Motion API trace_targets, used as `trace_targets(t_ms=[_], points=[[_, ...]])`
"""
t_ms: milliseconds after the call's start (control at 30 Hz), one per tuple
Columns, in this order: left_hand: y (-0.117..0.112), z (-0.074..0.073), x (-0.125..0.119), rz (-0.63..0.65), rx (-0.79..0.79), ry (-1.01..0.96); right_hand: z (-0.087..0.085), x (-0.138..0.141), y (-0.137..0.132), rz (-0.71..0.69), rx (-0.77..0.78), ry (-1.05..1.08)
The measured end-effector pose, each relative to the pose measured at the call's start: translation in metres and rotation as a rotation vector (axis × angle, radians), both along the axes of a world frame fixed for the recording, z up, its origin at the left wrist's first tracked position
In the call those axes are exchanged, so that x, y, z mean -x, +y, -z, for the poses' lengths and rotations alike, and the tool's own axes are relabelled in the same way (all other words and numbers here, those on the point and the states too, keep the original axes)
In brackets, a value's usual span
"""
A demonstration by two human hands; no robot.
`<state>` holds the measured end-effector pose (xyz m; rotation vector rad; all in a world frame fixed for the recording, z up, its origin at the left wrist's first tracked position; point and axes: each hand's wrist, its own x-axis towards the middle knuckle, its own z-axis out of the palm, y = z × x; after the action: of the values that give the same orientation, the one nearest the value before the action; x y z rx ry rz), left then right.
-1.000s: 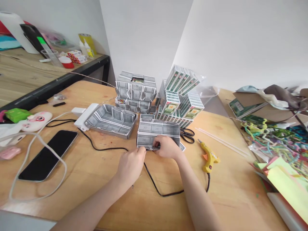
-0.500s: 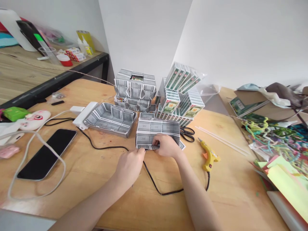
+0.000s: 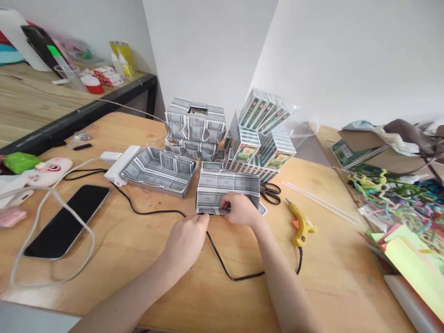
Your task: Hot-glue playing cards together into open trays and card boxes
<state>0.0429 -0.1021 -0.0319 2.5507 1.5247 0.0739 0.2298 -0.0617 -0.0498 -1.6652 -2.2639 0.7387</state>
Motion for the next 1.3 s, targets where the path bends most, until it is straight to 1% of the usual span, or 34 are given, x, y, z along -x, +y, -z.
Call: trace_targets(t_ms=[200, 367, 567, 767, 933, 1100, 1200, 1300], points=[[0.0, 0.003, 0.001, 0.022, -0.009, -0.028, 0.001, 0.0, 0.0, 0.004, -0.013, 0.015], [-0.001, 0.005, 0.001, 0.033, -0.052, -0.059, 0.0, 0.0, 0.001, 0.009, -0.001, 0.015], [0.001, 0.006, 0.001, 0.037, -0.064, -0.022, 0.0, 0.0, 0.0, 0.005, -0.016, 0.007], [0.003, 0.006, 0.0, 0.041, -0.089, -0.029, 0.001, 0.001, 0.0, 0.006, -0.021, 0.02], [0.003, 0.016, 0.0, 0.035, -0.178, -0.078, 0.002, 0.0, 0.001, 0.016, -0.018, 0.049], [0.006, 0.026, -0.001, -0.018, -0.291, -0.168, 0.001, -0.001, 0.002, 0.017, -0.016, 0.071], [0.008, 0.029, -0.002, -0.03, -0.31, -0.201, 0.0, -0.001, 0.002, 0.007, -0.012, 0.078], [0.008, 0.031, -0.003, -0.037, -0.291, -0.205, -0.002, -0.002, 0.002, 0.003, -0.013, 0.066]])
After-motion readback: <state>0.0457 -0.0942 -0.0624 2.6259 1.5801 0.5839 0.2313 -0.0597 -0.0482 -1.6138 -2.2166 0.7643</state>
